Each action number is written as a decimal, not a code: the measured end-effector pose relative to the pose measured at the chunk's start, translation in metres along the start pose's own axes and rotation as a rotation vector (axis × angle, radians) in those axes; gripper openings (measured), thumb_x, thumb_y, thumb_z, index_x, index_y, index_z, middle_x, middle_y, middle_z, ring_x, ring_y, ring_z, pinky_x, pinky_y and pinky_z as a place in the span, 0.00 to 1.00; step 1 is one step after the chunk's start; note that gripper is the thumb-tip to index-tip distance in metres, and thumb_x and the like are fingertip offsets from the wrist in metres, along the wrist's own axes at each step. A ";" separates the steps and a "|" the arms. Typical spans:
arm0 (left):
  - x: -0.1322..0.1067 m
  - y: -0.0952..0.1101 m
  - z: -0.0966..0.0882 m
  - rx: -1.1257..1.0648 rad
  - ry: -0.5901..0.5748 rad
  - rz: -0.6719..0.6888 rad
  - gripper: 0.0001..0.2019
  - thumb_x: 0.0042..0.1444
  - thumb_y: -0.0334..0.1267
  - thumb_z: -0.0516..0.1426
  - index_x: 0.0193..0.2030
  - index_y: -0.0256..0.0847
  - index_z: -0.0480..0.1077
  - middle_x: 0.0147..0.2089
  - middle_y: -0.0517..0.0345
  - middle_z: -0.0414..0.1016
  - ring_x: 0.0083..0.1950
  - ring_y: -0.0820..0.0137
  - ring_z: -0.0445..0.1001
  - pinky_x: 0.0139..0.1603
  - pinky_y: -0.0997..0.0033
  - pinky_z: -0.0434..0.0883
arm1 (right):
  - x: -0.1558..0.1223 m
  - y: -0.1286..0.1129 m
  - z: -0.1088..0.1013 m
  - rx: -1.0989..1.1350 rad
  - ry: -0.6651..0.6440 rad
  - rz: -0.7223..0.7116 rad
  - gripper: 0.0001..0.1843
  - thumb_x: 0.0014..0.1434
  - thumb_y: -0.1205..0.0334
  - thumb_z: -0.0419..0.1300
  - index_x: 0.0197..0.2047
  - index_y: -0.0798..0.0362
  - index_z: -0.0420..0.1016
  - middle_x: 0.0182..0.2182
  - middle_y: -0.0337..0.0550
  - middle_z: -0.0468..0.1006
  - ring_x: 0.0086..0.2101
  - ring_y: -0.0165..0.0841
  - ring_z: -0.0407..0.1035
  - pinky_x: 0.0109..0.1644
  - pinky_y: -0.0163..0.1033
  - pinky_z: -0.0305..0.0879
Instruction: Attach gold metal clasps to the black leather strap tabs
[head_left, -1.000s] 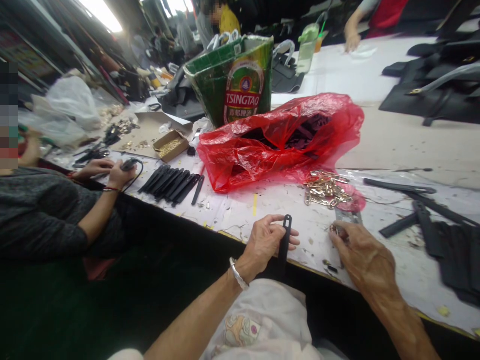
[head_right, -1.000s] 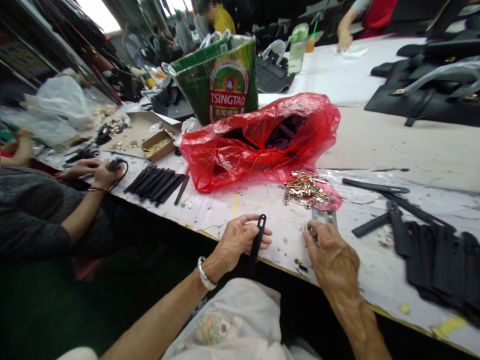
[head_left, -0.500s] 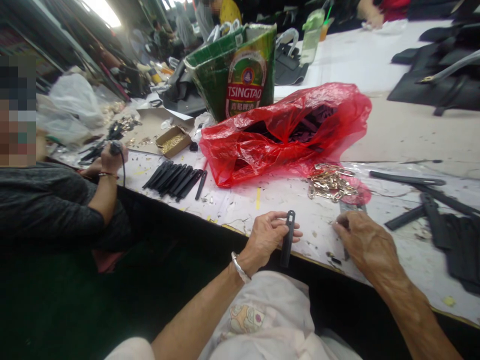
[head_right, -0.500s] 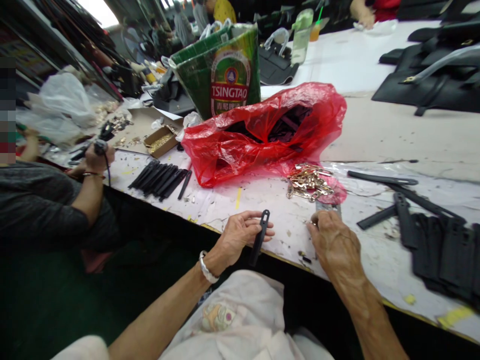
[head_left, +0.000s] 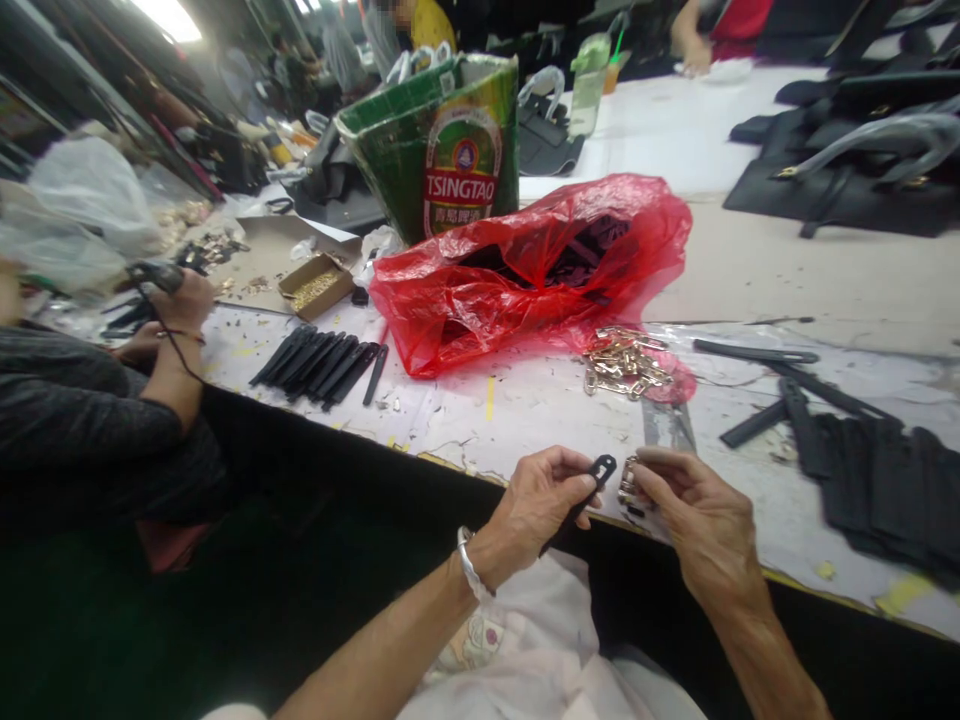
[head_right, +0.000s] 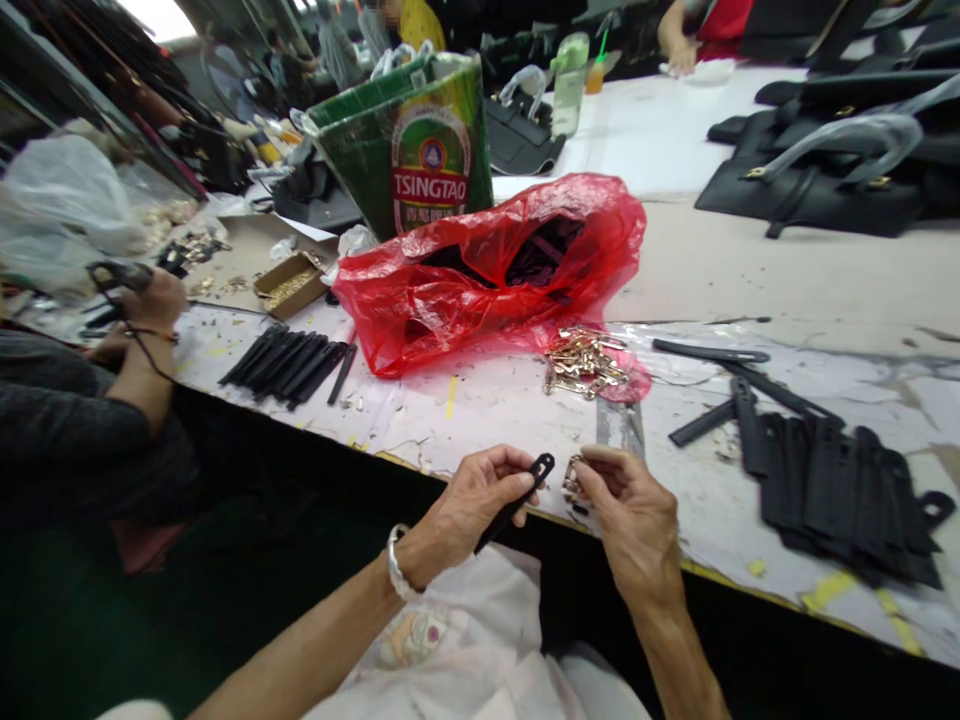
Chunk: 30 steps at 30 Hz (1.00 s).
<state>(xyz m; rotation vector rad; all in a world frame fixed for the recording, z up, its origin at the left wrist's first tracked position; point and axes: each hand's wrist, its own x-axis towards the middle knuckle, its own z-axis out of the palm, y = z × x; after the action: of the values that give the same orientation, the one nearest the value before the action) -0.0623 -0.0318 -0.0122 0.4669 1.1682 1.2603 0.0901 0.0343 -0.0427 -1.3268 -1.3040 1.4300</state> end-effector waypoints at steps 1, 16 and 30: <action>0.000 -0.002 0.003 0.008 0.003 0.011 0.20 0.44 0.46 0.66 0.37 0.32 0.70 0.29 0.58 0.70 0.25 0.78 0.66 0.25 0.78 0.64 | -0.003 0.000 0.001 0.041 0.017 0.010 0.22 0.46 0.49 0.73 0.40 0.52 0.78 0.31 0.42 0.80 0.29 0.35 0.74 0.34 0.38 0.74; -0.004 -0.005 0.007 0.365 0.058 0.069 0.16 0.54 0.49 0.60 0.32 0.35 0.69 0.27 0.62 0.69 0.19 0.80 0.65 0.21 0.79 0.59 | -0.028 0.002 0.008 0.067 0.008 -0.070 0.13 0.54 0.55 0.69 0.41 0.51 0.81 0.35 0.43 0.82 0.33 0.38 0.77 0.40 0.43 0.76; 0.000 -0.003 0.003 0.439 0.076 0.105 0.14 0.55 0.47 0.59 0.31 0.35 0.69 0.27 0.59 0.72 0.20 0.78 0.67 0.22 0.79 0.62 | -0.025 -0.007 0.014 0.204 -0.020 0.049 0.13 0.51 0.52 0.71 0.37 0.51 0.81 0.28 0.41 0.81 0.26 0.35 0.76 0.35 0.38 0.76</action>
<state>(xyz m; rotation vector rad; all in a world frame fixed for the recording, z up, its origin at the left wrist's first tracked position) -0.0584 -0.0323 -0.0136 0.8178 1.5091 1.1151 0.0794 0.0088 -0.0320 -1.2183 -1.1119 1.5689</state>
